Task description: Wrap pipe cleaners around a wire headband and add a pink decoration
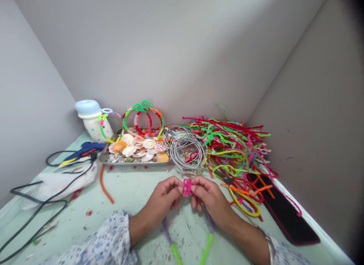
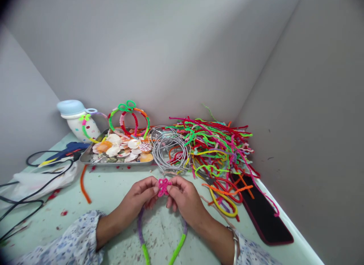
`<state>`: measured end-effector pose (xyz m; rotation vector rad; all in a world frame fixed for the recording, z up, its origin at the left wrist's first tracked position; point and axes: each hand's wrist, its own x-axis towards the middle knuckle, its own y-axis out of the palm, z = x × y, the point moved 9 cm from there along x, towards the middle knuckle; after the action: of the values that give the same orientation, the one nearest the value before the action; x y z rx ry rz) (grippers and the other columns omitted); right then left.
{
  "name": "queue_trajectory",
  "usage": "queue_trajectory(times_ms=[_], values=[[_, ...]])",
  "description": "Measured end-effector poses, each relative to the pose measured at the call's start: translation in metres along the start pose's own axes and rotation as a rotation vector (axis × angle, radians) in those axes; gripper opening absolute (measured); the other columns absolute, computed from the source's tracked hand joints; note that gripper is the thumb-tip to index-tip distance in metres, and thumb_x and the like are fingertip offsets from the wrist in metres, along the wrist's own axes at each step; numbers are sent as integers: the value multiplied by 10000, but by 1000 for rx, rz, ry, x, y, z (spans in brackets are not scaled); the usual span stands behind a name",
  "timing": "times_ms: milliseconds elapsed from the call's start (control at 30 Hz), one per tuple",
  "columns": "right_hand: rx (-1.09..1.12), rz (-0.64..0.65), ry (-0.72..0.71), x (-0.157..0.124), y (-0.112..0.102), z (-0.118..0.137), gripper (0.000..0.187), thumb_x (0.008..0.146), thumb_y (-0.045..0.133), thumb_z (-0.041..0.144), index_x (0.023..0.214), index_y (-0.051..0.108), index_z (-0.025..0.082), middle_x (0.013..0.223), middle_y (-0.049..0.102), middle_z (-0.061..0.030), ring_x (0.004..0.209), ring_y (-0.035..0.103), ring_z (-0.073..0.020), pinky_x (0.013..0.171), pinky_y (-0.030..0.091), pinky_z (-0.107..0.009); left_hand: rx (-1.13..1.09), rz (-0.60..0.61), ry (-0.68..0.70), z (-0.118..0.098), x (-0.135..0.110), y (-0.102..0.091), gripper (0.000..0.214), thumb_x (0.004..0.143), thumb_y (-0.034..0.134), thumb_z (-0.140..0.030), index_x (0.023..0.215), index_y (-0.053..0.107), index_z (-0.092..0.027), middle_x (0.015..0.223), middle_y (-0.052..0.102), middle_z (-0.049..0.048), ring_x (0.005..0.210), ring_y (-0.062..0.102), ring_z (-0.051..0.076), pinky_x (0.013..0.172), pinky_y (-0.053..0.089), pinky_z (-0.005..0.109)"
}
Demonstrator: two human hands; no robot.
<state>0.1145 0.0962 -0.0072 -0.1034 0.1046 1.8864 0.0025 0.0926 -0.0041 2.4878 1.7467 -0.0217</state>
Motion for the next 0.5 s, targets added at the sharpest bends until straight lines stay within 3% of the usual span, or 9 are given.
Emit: queue_trajectory(times_ms=[500], values=[[-3,-7,36,-1,1,3,242,817,557,412,758,527,180,470,530,64,390,431,-70,423,339,-190,-23,7,5,0,-1,1,190,876,548,-330,790,531,-161,562,463,-56,463,386,70,446,284,192]])
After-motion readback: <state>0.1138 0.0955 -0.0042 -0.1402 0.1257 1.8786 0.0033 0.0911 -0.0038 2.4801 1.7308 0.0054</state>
